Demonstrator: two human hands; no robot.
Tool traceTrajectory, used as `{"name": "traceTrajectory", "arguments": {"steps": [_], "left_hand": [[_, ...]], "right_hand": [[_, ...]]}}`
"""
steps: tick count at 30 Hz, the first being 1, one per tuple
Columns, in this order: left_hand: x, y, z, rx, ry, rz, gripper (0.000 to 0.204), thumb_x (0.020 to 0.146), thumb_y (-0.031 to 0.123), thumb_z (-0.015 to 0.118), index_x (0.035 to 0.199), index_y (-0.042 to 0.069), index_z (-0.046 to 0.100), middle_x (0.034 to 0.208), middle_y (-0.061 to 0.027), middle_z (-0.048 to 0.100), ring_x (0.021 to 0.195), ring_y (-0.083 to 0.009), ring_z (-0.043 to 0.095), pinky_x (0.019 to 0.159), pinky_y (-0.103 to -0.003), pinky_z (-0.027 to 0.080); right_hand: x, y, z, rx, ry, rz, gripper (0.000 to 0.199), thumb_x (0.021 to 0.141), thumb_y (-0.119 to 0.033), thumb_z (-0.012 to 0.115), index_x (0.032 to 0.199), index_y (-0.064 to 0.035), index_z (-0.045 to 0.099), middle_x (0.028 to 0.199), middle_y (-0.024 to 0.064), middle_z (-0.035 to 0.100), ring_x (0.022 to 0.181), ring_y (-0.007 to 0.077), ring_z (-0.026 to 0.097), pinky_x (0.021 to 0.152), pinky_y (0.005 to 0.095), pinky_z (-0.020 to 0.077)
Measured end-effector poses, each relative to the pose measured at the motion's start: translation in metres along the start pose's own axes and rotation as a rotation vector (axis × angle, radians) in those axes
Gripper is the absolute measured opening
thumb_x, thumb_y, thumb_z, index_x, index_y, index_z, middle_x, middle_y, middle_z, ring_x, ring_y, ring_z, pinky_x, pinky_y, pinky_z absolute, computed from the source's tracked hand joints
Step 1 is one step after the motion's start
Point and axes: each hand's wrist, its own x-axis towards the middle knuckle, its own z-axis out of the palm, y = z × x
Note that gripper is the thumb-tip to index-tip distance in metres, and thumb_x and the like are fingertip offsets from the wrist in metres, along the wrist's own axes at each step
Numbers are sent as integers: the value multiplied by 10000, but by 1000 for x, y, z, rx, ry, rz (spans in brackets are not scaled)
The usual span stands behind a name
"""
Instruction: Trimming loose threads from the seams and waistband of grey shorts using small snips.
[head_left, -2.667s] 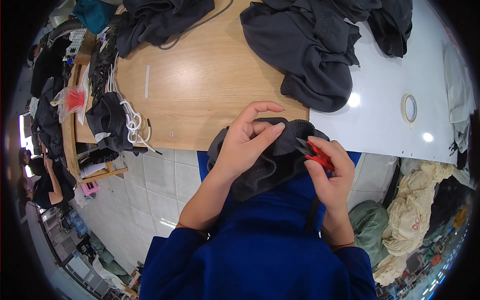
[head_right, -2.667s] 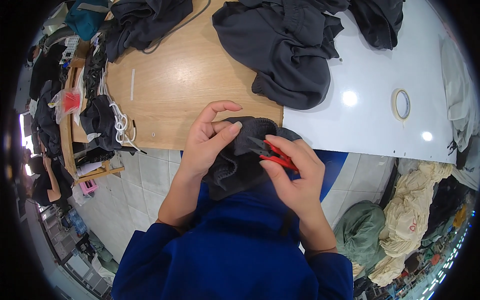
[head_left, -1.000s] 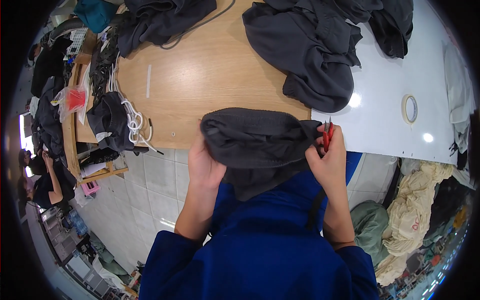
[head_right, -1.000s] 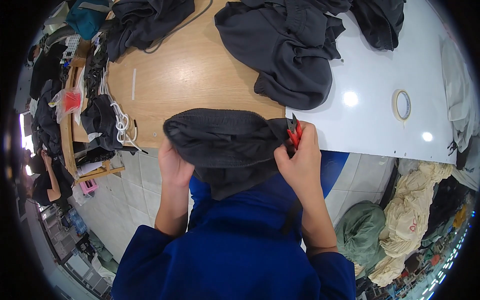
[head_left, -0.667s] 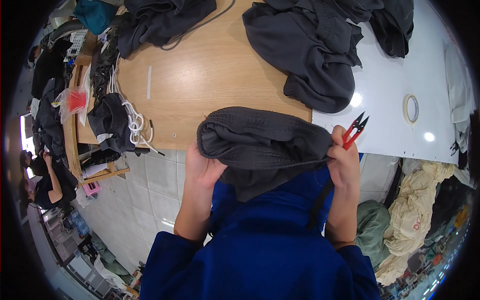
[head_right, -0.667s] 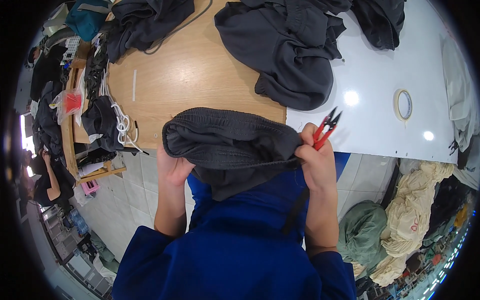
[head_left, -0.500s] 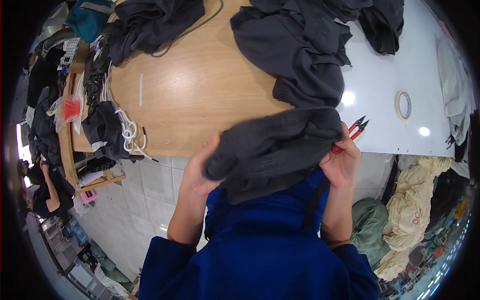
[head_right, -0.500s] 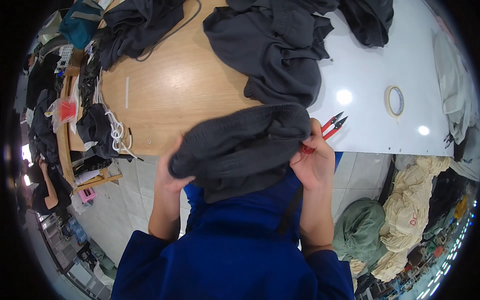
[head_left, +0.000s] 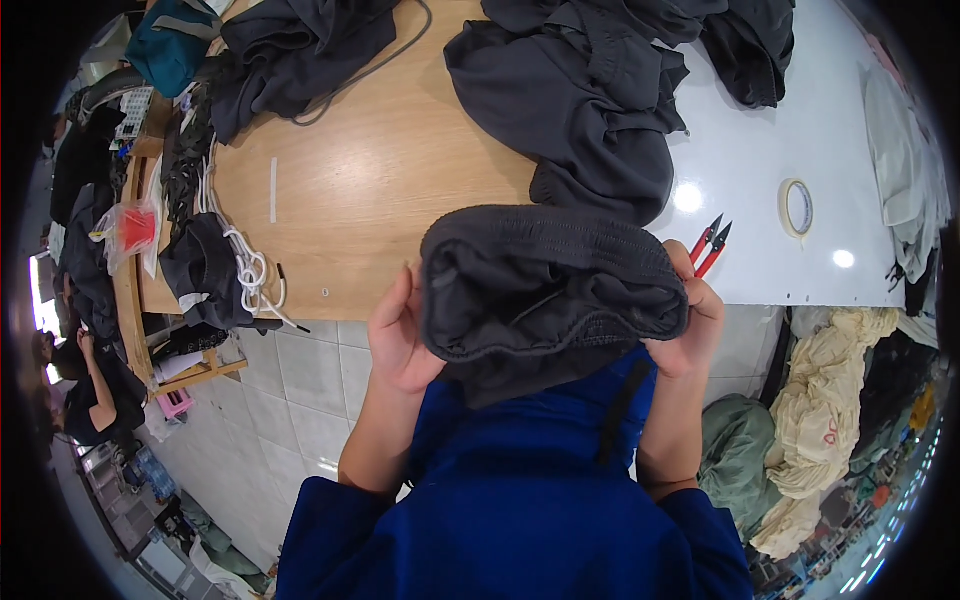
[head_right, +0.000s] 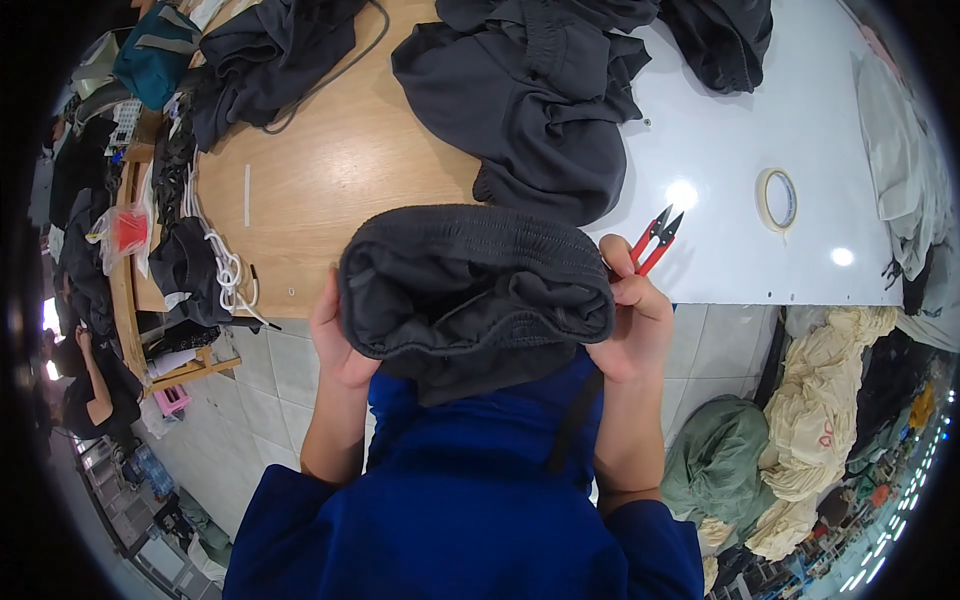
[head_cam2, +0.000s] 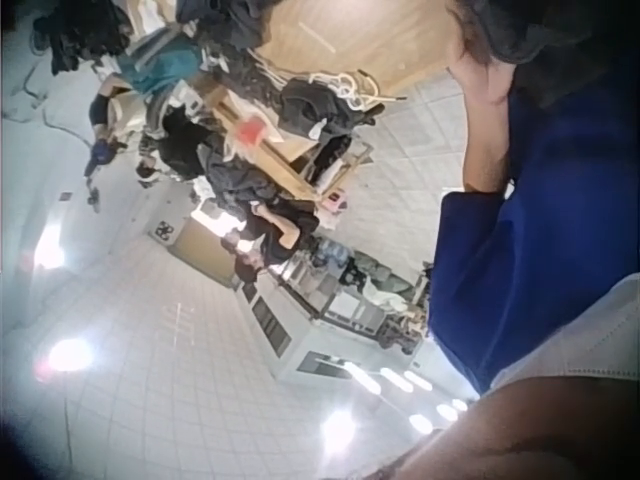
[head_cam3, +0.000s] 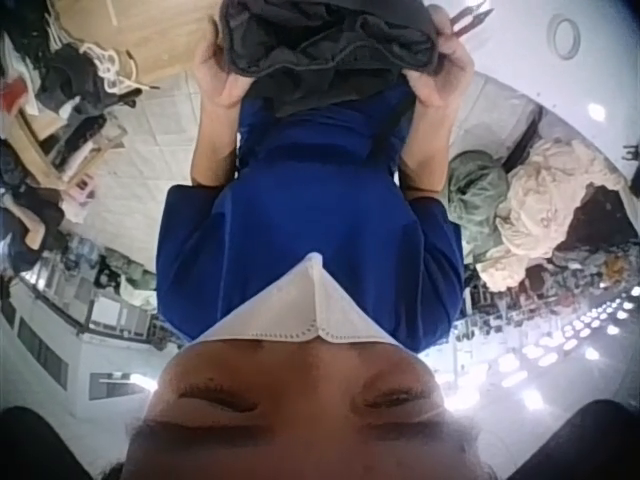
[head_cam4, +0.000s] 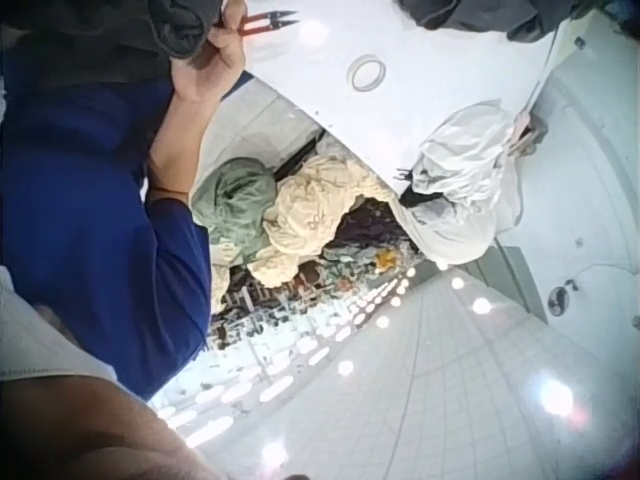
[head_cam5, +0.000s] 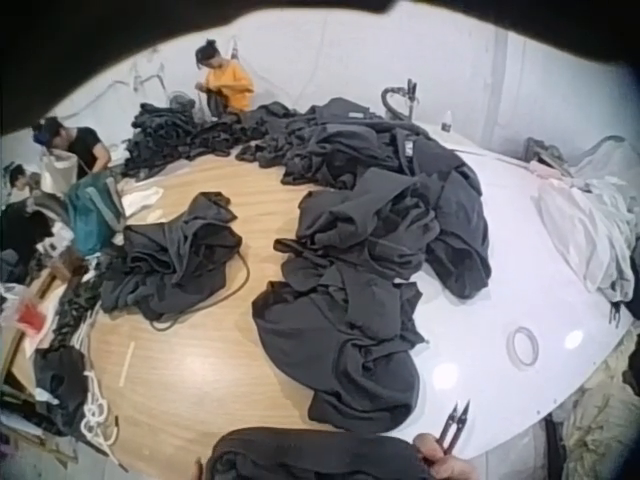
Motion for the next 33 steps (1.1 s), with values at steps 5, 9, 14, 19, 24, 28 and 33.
{"name": "traceTrajectory", "arguments": {"steps": [5,9,14,19,24,28,33], "left_hand": [[9,-2,-10,-30,-178,-150,396,958,275,366,1256,42,482,1318,-158,470,1223,-292,451,1040,-455,341],[10,-7,6,-12,-73,-114,383,955,277,365,1216,40,516,1280,-164,505,1186,-294,488,1021,-455,368],[5,-9,8,-72,-47,-88,409,955,275,335,1224,14,500,1218,-184,549,1137,-313,528,1006,-449,386],[1,-6,-13,-52,-18,-82,435,947,289,339,1240,2,483,1224,-194,542,1140,-312,526,1000,-449,393],[3,1,11,90,-97,-8,413,929,214,346,1277,11,435,1289,-171,491,1180,-274,496,1014,-419,375],[4,5,35,475,-24,142,317,847,41,479,1162,15,503,1146,-142,559,1079,-241,539,916,-346,435],[35,30,32,1423,78,920,166,746,-101,543,833,19,617,910,-65,531,830,-124,511,697,-228,410]], "right_hand": [[0,6,0,-80,0,5,142,703,2,438,760,-98,355,863,106,487,880,262,517,838,414,456],[1,9,-4,-27,-88,9,126,728,-39,450,773,-105,352,874,105,489,918,263,518,848,414,450],[-3,16,5,-14,7,-32,125,762,-40,473,786,-111,372,827,110,526,817,229,549,783,367,464],[-3,18,0,-35,39,-59,117,783,-79,485,809,-110,375,860,110,520,858,223,530,807,376,450],[0,15,13,-62,28,-125,160,772,-73,522,819,-113,374,854,92,509,867,213,528,810,361,447],[6,8,25,-284,11,-184,221,755,-16,559,810,-123,373,853,56,493,872,182,517,802,313,443],[36,3,15,-1711,210,-1187,266,630,124,580,616,-34,365,678,116,452,659,270,476,603,318,384]]}}
